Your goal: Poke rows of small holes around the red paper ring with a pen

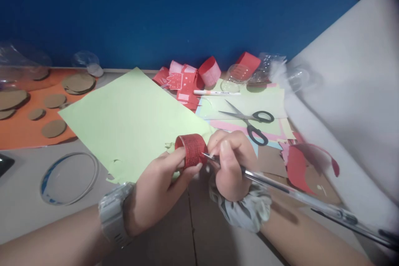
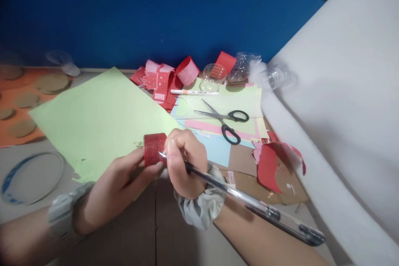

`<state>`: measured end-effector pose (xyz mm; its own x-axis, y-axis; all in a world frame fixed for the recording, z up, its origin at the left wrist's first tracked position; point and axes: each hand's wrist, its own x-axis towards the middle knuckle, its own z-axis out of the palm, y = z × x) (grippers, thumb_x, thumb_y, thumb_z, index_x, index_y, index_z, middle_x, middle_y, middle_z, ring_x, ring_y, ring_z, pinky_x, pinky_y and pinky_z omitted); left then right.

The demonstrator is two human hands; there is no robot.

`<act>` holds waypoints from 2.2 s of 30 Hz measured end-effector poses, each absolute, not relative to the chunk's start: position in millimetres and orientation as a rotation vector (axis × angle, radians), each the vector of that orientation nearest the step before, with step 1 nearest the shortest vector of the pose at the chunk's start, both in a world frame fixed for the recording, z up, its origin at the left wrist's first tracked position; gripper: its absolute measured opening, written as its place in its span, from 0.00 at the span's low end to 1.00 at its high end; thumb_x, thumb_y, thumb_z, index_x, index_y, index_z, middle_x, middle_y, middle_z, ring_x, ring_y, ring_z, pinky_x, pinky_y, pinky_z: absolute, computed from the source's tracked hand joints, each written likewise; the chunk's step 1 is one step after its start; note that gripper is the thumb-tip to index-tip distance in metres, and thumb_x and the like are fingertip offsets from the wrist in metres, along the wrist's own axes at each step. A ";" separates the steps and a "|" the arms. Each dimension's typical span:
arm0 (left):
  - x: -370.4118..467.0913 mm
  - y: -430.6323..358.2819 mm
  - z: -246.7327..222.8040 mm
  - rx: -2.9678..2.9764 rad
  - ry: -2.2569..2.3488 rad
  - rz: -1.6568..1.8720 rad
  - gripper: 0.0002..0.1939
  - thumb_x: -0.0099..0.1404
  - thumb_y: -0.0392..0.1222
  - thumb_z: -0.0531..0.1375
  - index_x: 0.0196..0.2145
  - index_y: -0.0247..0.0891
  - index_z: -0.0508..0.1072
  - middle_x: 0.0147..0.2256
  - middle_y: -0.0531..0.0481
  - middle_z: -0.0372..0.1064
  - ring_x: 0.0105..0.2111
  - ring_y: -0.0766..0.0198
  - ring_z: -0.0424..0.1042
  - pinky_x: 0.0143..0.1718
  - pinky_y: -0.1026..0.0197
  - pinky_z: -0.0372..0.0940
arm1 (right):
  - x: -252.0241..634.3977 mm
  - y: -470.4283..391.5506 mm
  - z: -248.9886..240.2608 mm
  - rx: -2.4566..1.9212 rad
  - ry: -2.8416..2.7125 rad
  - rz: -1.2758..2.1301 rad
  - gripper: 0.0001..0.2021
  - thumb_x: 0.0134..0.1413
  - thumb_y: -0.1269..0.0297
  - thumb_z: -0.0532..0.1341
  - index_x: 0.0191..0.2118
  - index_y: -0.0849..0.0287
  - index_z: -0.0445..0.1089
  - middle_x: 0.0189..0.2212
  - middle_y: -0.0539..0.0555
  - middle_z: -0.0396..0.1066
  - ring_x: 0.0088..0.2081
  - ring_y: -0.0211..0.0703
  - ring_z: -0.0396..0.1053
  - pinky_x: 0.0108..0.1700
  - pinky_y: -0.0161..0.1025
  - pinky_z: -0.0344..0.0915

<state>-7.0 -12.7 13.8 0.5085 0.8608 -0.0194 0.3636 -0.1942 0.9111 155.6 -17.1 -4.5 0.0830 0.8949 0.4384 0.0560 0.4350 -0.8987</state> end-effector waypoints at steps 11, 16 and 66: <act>-6.0 -8.9 10.1 1.634 1.020 0.793 0.13 0.76 0.41 0.52 0.50 0.42 0.74 0.48 0.48 0.80 0.42 0.61 0.77 0.64 0.50 0.58 | 156.7 -14.5 -8.0 -1.024 -1.246 0.852 0.13 0.69 0.61 0.57 0.30 0.55 0.64 0.23 0.46 0.62 0.19 0.34 0.53 0.21 0.38 0.50; -5.5 -7.6 8.5 1.674 1.044 0.771 0.13 0.76 0.40 0.51 0.49 0.42 0.75 0.50 0.49 0.80 0.45 0.61 0.78 0.68 0.47 0.53 | 155.2 -12.7 -7.0 -1.101 -1.236 0.924 0.14 0.70 0.61 0.57 0.29 0.55 0.64 0.24 0.46 0.62 0.21 0.34 0.54 0.23 0.37 0.52; -3.6 -6.5 4.7 1.716 1.092 0.792 0.13 0.75 0.40 0.52 0.48 0.41 0.76 0.52 0.48 0.80 0.49 0.58 0.79 0.71 0.46 0.51 | 157.3 -9.6 -7.1 -1.152 -1.263 0.994 0.15 0.71 0.59 0.53 0.30 0.55 0.62 0.26 0.48 0.60 0.25 0.38 0.57 0.27 0.37 0.55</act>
